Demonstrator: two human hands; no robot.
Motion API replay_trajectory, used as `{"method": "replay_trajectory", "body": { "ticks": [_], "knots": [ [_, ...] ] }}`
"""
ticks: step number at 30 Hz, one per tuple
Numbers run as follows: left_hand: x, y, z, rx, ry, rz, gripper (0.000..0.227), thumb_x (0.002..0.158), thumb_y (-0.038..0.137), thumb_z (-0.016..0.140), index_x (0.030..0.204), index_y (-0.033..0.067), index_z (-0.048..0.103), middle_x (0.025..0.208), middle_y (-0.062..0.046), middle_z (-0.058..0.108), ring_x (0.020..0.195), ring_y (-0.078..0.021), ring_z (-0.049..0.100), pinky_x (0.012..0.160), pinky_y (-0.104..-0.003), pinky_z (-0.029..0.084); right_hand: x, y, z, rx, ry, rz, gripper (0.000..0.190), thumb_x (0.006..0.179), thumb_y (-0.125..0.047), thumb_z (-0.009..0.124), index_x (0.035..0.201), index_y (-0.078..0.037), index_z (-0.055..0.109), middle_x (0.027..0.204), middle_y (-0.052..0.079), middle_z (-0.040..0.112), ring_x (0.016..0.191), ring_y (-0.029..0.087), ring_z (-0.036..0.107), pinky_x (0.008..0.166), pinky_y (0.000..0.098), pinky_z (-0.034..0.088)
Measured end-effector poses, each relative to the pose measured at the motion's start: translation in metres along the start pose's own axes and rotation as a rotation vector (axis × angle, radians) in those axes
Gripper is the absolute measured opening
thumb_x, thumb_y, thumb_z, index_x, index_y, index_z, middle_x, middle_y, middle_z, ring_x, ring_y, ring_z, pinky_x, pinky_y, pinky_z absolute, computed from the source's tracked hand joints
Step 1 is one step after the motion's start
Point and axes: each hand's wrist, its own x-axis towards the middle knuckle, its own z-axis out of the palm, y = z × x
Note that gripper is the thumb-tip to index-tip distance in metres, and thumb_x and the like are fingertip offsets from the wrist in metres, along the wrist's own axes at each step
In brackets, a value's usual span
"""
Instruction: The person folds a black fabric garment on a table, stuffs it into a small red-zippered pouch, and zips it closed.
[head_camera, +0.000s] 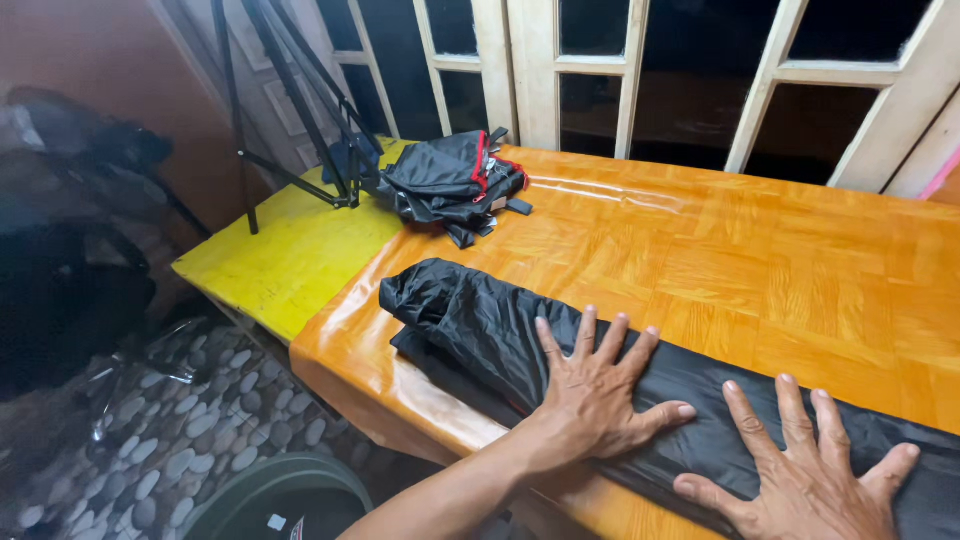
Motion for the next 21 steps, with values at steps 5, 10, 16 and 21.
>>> {"method": "replay_trajectory", "body": {
  "ticks": [5,10,16,21],
  "knots": [
    [-0.008,-0.009,-0.027,0.002,-0.053,-0.201,0.107,0.074,0.084,0.025,0.161,0.0226,0.028,0.169,-0.013,0.019,0.158,-0.0428,-0.004,0.107,-0.088,-0.014,0.025,0.011,0.063,-0.023,0.449,-0.093,0.125,0.052,-0.125,0.02,0.159,-0.064,-0.001,0.173,-0.012,0.005,0.157,0.016,0.009,0.112,0.0739,0.007],
    [-0.007,-0.027,-0.045,0.03,-0.076,-0.337,0.113,0.069,0.086,0.026,0.163,0.0236,0.024,0.172,-0.007,0.014,0.159,-0.039,-0.012,0.108,-0.088,-0.015,0.015,0.001,0.037,-0.074,0.023,0.012,0.126,0.045,-0.123,0.024,0.152,-0.07,-0.016,0.175,-0.014,-0.007,0.164,0.014,-0.003,0.116,0.0704,0.009],
    [-0.005,-0.043,-0.058,0.038,-0.1,-0.465,0.122,0.063,0.09,0.025,0.164,0.0237,0.019,0.174,0.0,0.01,0.159,-0.0433,-0.015,0.11,-0.085,-0.015,0.036,0.001,0.091,-0.005,1.103,-0.101,0.125,0.042,-0.109,0.033,0.146,-0.047,0.064,0.156,0.004,0.076,0.144,0.027,0.072,0.129,0.031,0.058],
    [-0.004,-0.061,-0.059,0.02,-0.062,-0.527,0.125,0.06,0.092,0.031,0.164,0.0243,0.019,0.174,-0.002,0.012,0.159,-0.0418,-0.013,0.112,-0.083,-0.015,0.05,0.002,0.101,0.137,1.229,-0.218,0.125,0.043,-0.109,0.042,0.14,-0.037,0.074,0.149,0.014,0.075,0.133,0.038,0.07,0.123,0.0447,0.064]
  ]
}}
